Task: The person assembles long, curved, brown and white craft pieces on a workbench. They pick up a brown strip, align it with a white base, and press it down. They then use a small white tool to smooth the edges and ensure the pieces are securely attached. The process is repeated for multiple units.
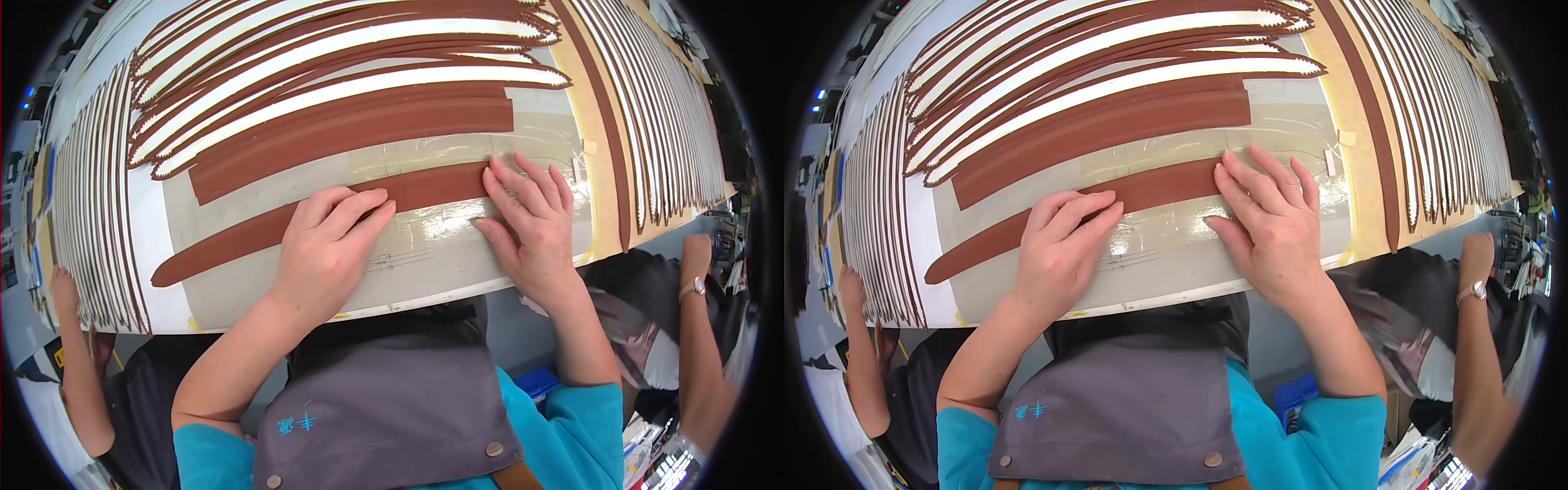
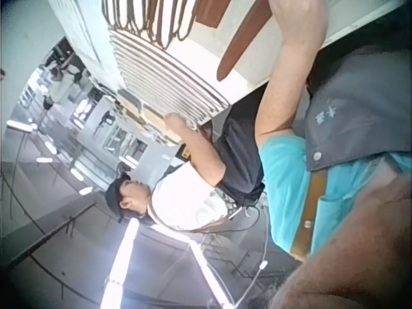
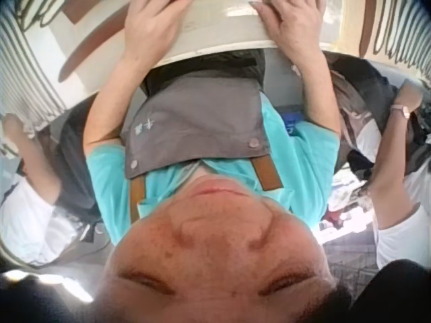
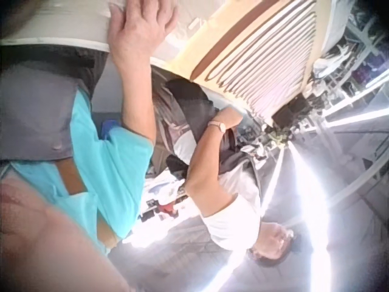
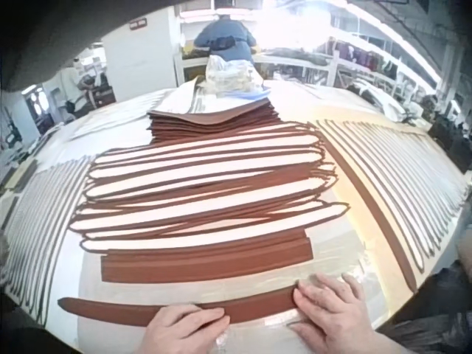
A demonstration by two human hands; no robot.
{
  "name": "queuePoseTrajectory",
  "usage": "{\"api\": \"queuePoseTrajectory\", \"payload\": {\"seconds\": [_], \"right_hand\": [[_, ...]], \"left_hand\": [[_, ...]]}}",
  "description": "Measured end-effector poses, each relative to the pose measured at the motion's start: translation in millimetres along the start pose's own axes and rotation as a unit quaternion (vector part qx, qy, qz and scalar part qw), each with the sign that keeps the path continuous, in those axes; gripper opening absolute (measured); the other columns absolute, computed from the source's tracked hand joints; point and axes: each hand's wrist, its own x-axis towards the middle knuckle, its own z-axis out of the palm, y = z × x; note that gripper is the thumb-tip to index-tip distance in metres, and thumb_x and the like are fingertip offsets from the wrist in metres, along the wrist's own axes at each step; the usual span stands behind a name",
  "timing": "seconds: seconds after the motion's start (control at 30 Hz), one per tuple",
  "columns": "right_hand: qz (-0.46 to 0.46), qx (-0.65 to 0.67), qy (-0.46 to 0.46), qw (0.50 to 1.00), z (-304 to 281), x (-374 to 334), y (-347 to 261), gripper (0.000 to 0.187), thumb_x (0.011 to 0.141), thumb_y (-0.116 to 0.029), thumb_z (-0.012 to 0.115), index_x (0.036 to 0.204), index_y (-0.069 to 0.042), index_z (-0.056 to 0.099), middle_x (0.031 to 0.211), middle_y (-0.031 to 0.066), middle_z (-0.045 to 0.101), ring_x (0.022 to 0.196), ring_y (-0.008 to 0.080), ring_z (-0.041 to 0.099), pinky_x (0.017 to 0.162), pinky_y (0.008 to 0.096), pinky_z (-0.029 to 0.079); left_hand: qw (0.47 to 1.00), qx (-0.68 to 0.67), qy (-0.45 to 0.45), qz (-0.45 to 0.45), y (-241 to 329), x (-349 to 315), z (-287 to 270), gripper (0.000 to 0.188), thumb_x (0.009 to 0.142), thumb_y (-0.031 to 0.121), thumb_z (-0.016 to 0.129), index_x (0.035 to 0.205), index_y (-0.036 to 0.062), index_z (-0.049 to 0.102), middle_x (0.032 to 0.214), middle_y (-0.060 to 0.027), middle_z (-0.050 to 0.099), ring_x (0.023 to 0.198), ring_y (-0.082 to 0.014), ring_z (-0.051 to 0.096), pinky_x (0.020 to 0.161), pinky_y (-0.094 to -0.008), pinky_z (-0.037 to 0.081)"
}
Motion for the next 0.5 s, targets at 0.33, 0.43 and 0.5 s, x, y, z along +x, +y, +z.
{"api": "queuePoseTrajectory", "payload": {"seconds": [0.33,0.43,0.5], "right_hand": [[0.001,0.002,-0.017,1.000,-6.2,1.7,-2.0,0.059,0.088,-0.023,0.082,0.143,-0.007,0.068,0.153,0.0071,0.061,0.148,0.0326,0.049,0.125,0.0523,0.027],[0.001,-0.001,-0.013,1.000,-6.9,1.5,-2.6,0.058,0.088,-0.024,0.082,0.143,-0.009,0.068,0.152,0.0057,0.061,0.147,0.0314,0.050,0.125,0.0518,0.028],[0.001,-0.006,-0.002,1.000,-6.2,1.5,-3.0,0.056,0.088,-0.026,0.082,0.141,-0.012,0.070,0.151,0.0023,0.062,0.145,0.0289,0.051,0.123,0.0517,0.031]], "left_hand": [[1.000,0.011,0.024,0.017,-1.6,16.4,7.5,0.032,0.078,0.006,0.076,0.110,0.0060,0.079,0.119,0.0016,0.074,0.093,-0.0228,0.060,0.080,-0.0368,0.052],[0.999,0.011,0.027,0.014,-2.1,16.0,8.4,0.033,0.077,0.005,0.076,0.110,0.0060,0.079,0.119,0.0019,0.075,0.093,-0.0225,0.060,0.080,-0.0363,0.052],[0.999,0.015,0.029,0.011,-1.8,15.6,9.2,0.034,0.076,0.005,0.075,0.109,0.0064,0.080,0.120,0.0020,0.076,0.093,-0.0225,0.060,0.080,-0.0360,0.052]]}}
